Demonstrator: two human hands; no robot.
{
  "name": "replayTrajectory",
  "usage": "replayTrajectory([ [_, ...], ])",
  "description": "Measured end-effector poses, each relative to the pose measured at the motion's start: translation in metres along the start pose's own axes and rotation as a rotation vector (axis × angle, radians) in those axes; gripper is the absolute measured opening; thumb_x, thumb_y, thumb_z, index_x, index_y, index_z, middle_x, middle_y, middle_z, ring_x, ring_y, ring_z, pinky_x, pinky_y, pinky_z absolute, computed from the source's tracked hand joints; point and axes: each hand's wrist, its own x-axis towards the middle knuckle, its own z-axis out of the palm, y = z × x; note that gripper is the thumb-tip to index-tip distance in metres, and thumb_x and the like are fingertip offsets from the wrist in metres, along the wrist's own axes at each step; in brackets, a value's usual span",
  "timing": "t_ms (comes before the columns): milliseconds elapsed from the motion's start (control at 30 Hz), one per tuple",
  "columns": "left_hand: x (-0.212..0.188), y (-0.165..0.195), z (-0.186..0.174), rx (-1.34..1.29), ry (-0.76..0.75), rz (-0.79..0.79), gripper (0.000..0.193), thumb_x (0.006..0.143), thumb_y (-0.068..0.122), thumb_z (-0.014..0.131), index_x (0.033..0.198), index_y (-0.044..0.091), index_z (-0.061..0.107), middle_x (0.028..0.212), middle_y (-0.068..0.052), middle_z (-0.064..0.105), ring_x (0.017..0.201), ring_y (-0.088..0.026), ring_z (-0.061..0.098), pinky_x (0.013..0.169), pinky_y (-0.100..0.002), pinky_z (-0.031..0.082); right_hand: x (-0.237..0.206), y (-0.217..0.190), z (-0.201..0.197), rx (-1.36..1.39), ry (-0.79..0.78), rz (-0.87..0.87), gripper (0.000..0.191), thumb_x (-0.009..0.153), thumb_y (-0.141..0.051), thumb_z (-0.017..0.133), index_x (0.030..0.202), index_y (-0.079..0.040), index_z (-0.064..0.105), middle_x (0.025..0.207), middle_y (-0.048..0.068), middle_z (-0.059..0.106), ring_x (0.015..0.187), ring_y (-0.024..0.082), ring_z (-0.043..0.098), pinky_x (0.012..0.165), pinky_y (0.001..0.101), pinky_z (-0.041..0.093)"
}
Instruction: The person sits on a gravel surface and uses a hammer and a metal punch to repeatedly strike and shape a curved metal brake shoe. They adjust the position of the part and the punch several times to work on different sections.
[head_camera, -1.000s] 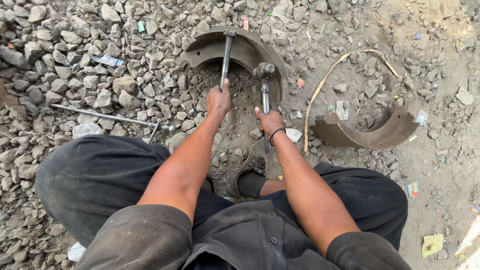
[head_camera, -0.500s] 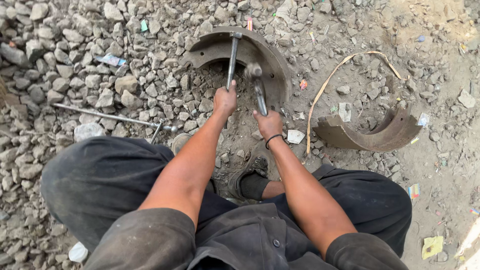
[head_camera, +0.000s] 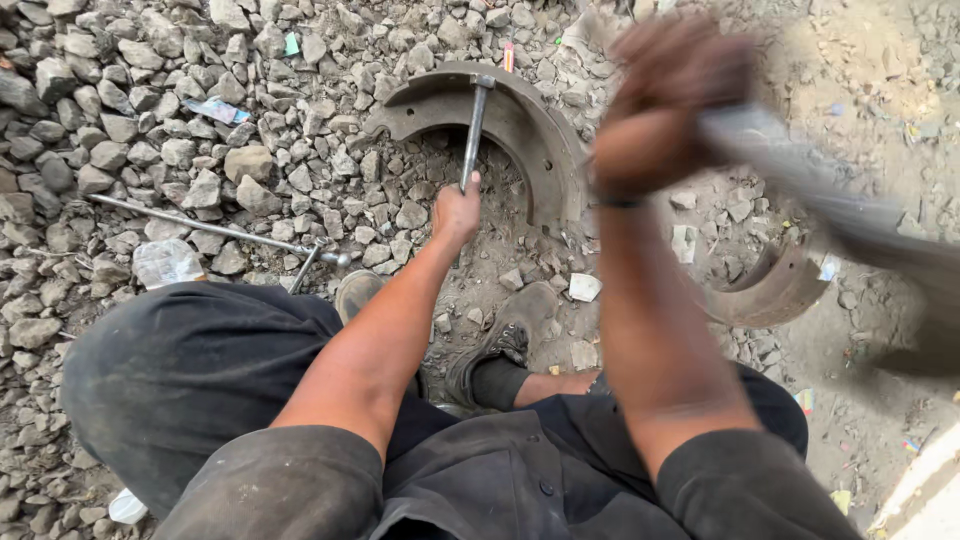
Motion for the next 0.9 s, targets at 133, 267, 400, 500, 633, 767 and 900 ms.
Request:
replayTrajectory([
  [133, -0.003, -0.002, 0.000, -0.012, 0.020, -0.017, 0.070, 0.094, 0.065, 0.050, 0.099, -0.001, 0.072, 0.100, -0.031, 0.070, 0.100, -0.049, 0.068, 0.087, -0.054, 0.052, -0.113, 0.023, -0.021, -1.047, -0.792, 1.299, 0.031, 0.086, -0.026, 0.064, 0.069, -0.001, 0.071, 0.061, 0.018, 0.067, 0.059, 0.029, 0.073, 0.064, 0.0430, 0.058],
  [267, -0.002, 0.009, -0.010, 0.000, 0.006, -0.068, 0.068, 0.094, 0.064, 0.051, 0.101, 0.000, 0.073, 0.102, -0.031, 0.071, 0.102, -0.048, 0.068, 0.088, -0.054, 0.052, -0.152, 0.010, -0.036, -0.878, -0.575, 1.218, 0.039, 0.078, -0.033, 0.079, 0.076, 0.004, 0.070, 0.065, 0.023, 0.067, 0.060, 0.034, 0.068, 0.059, 0.0482, 0.050],
  [400, -0.003, 0.015, -0.017, 0.023, -0.027, -0.027, 0.070, 0.097, 0.064, 0.049, 0.099, -0.002, 0.073, 0.101, -0.030, 0.071, 0.100, -0.047, 0.070, 0.087, -0.054, 0.053, -0.162, -0.029, -0.061, -0.980, -0.536, 1.220, 0.044, 0.084, -0.036, 0.084, 0.069, 0.001, 0.065, 0.060, 0.012, 0.060, 0.053, 0.024, 0.057, 0.051, 0.0418, 0.045],
  [500, -0.008, 0.012, -0.015, -0.013, -0.033, -0.038, 0.068, 0.095, 0.063, 0.049, 0.097, 0.000, 0.072, 0.098, -0.029, 0.073, 0.097, -0.045, 0.072, 0.085, -0.053, 0.054, -0.151, -0.053, -0.065, -0.721, -0.338, 1.340, 0.043, 0.092, -0.033, 0.078, 0.067, -0.005, 0.057, 0.056, 0.000, 0.053, 0.047, 0.015, 0.048, 0.043, 0.0366, 0.036],
  [633, -0.010, 0.010, -0.007, -0.013, -0.014, -0.043, 0.067, 0.096, 0.063, 0.049, 0.096, 0.000, 0.073, 0.096, -0.028, 0.073, 0.098, -0.045, 0.070, 0.086, -0.053, 0.052, -0.085, -0.061, -0.050, -0.365, -0.167, 1.071, 0.038, 0.098, -0.027, 0.073, 0.067, -0.012, 0.056, 0.053, -0.004, 0.049, 0.040, 0.008, 0.046, 0.034, 0.0278, 0.033],
  [767, -0.007, 0.011, -0.006, 0.015, 0.008, -0.007, 0.067, 0.097, 0.063, 0.050, 0.095, 0.000, 0.073, 0.097, -0.029, 0.071, 0.098, -0.047, 0.069, 0.085, -0.054, 0.052, 0.001, -0.048, -0.028, 0.136, -0.239, 0.427, 0.019, 0.109, -0.019, 0.060, 0.094, -0.010, 0.054, 0.070, 0.006, 0.053, 0.052, 0.014, 0.051, 0.047, 0.0304, 0.047],
  [900, -0.008, 0.011, -0.008, 0.012, -0.026, -0.044, 0.067, 0.097, 0.062, 0.049, 0.093, 0.000, 0.073, 0.096, -0.029, 0.072, 0.095, -0.046, 0.071, 0.085, -0.053, 0.053, -0.020, -0.007, -0.010, 0.071, -0.054, 0.172, 0.026, 0.108, -0.016, 0.057, 0.084, -0.010, 0.051, 0.066, 0.004, 0.047, 0.053, 0.013, 0.043, 0.047, 0.0292, 0.043],
])
